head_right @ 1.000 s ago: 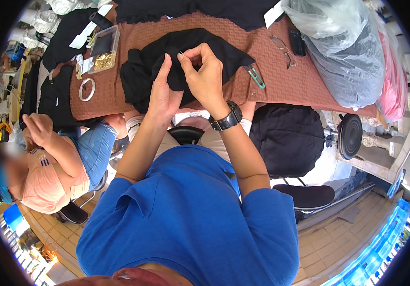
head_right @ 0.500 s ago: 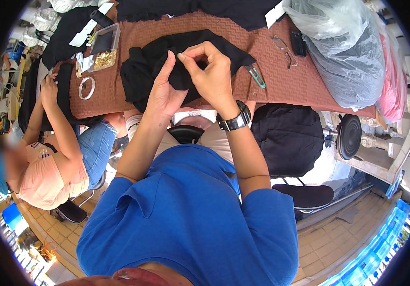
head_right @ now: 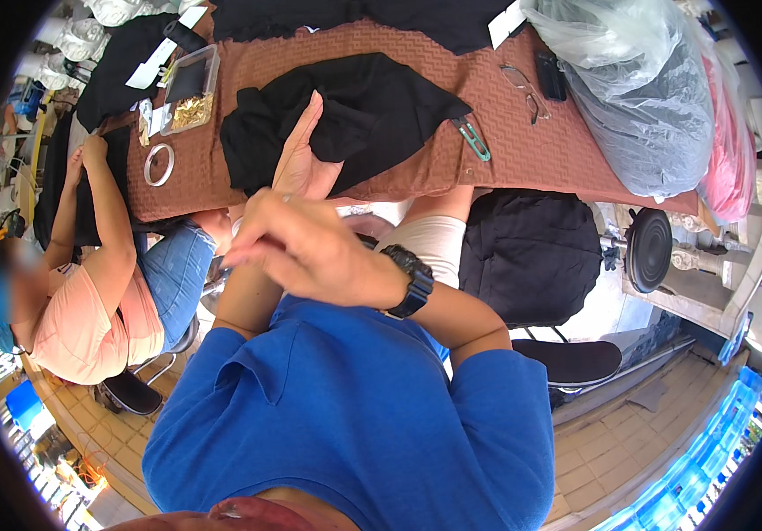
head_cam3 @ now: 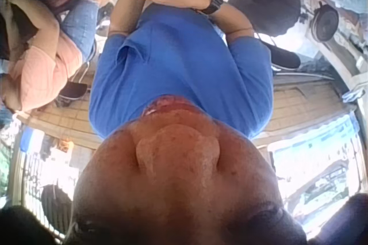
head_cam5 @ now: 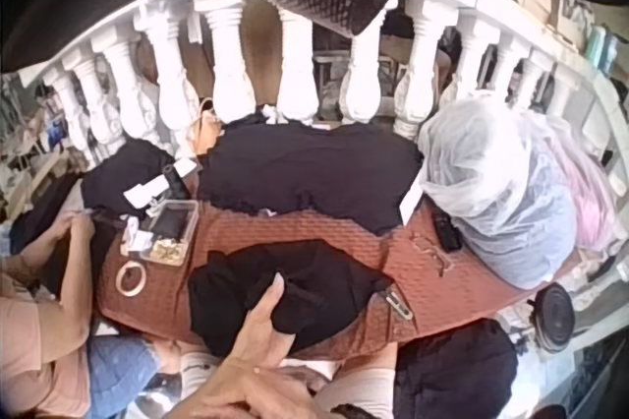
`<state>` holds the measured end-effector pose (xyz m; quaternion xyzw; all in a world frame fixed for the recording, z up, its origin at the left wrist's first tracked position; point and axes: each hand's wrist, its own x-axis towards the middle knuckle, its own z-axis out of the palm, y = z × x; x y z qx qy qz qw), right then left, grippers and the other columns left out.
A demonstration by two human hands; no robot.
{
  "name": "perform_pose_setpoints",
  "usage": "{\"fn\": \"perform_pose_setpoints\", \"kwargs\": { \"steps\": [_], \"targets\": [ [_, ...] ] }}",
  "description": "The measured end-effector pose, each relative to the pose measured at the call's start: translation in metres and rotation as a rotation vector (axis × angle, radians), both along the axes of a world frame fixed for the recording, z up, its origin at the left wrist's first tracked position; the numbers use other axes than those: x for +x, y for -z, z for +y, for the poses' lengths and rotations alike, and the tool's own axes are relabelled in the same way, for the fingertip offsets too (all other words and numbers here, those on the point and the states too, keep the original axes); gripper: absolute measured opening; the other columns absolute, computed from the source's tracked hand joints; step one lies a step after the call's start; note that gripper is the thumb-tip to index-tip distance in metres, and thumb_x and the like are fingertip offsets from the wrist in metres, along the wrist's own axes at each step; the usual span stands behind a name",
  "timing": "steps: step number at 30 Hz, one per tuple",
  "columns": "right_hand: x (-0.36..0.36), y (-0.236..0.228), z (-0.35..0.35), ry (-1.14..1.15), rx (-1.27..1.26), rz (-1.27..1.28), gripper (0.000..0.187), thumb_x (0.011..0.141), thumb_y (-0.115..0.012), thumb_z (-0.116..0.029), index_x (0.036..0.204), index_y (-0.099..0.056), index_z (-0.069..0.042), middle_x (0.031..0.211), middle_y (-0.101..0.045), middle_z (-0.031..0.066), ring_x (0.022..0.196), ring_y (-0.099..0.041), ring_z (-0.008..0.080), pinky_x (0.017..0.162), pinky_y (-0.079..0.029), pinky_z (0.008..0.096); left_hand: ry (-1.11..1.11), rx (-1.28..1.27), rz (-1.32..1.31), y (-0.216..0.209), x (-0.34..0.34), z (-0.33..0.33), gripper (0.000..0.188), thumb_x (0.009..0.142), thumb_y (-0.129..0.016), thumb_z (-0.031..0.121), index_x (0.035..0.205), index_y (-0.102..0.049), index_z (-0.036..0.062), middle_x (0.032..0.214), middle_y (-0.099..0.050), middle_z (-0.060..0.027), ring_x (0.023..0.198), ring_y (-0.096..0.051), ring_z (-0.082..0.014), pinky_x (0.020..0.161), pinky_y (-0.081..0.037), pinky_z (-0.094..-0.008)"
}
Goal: The person places a paper template on a black garment, aligns a small white logo tag, and applies it to the fabric using an adhesive or fastener.
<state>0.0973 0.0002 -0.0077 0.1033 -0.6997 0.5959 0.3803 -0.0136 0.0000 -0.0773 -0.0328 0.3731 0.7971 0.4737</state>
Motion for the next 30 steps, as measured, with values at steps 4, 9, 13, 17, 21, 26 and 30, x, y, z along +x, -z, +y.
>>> {"fn": "perform_pose_setpoints", "kwargs": {
  "steps": [4, 9, 13, 17, 21, 26, 30],
  "targets": [
    [-0.001, 0.006, -0.022, -0.044, -0.018, -0.002, 0.017, 0.086, -0.078, -0.001, 0.095, -0.065, -0.002, 0.082, -0.071, 0.007, 0.067, -0.068, 0.017, 0.056, -0.051, 0.0277, -0.056, 0.155, -0.086, 0.002, 0.001, 0.0, 0.026, 0.091, -0.08, 0.028, 0.108, -0.071, 0.0094, 0.113, -0.072, -0.0043, 0.108, -0.068, -0.0156, 0.098, -0.054, -0.0342],
    [0.007, 0.001, -0.004, 0.227, 0.164, -0.072, 0.015, 0.084, -0.076, 0.002, 0.091, -0.064, -0.003, 0.086, -0.069, 0.0083, 0.077, -0.065, 0.0198, 0.065, -0.051, 0.0292, 0.534, 0.43, -0.542, 0.046, -0.047, -0.023, 0.036, 0.091, -0.079, 0.038, 0.108, -0.071, 0.0061, 0.106, -0.071, -0.0028, 0.103, -0.067, -0.0132, 0.098, -0.053, -0.0338],
    [-0.015, 0.043, 0.052, 0.655, 0.002, -0.238, 0.01, 0.09, -0.074, -0.004, 0.093, -0.065, -0.002, 0.103, -0.071, 0.0089, 0.084, -0.062, 0.0123, 0.074, -0.051, 0.0279, -0.027, -0.061, -0.025, -0.017, 0.004, -0.008, 0.04, 0.104, -0.06, 0.044, 0.113, -0.066, 0.0048, 0.097, -0.067, 0.0023, 0.104, -0.066, -0.0131, 0.098, -0.05, -0.0327],
    [-0.029, 0.049, 0.075, 0.651, -0.277, -0.315, 0.019, 0.091, -0.076, -0.01, 0.086, -0.061, 0.0, 0.09, -0.075, 0.0125, 0.077, -0.067, 0.0156, 0.073, -0.054, 0.0305, 0.002, 0.132, 0.078, -0.002, 0.004, -0.009, 0.04, 0.1, -0.067, 0.042, 0.123, -0.064, 0.0095, 0.125, -0.066, -0.0009, 0.124, -0.056, -0.0127, 0.109, -0.04, -0.0369],
    [-0.037, 0.056, 0.074, 0.609, -0.27, -0.322, 0.019, 0.091, -0.076, -0.008, 0.085, -0.06, 0.0, 0.085, -0.074, 0.0113, 0.074, -0.067, 0.0134, 0.071, -0.055, 0.029, -0.057, -0.018, 0.041, 0.001, 0.004, -0.008, 0.04, 0.098, -0.068, 0.042, 0.123, -0.064, 0.0103, 0.123, -0.066, -0.0003, 0.124, -0.055, -0.0129, 0.11, -0.036, -0.0369],
    [-0.037, 0.06, 0.074, 0.598, -0.202, -0.293, 0.018, 0.09, -0.076, -0.006, 0.084, -0.06, 0.001, 0.082, -0.072, 0.0093, 0.072, -0.066, 0.0134, 0.07, -0.054, 0.0291, -0.021, 0.028, 0.082, 0.002, 0.004, -0.009, 0.04, 0.098, -0.07, 0.042, 0.122, -0.065, 0.0103, 0.121, -0.066, -0.0007, 0.123, -0.055, -0.014, 0.109, -0.036, -0.0376],
    [-0.036, 0.061, 0.079, 0.634, -0.17, -0.235, 0.017, 0.088, -0.078, -0.005, 0.084, -0.062, 0.0, 0.083, -0.072, 0.0083, 0.072, -0.066, 0.0132, 0.068, -0.053, 0.0279, -0.018, 0.026, 0.041, -0.002, 0.009, -0.008, 0.038, 0.099, -0.069, 0.041, 0.121, -0.066, 0.0101, 0.12, -0.068, -0.0009, 0.117, -0.06, -0.0144, 0.106, -0.042, -0.036]
  ]
}}
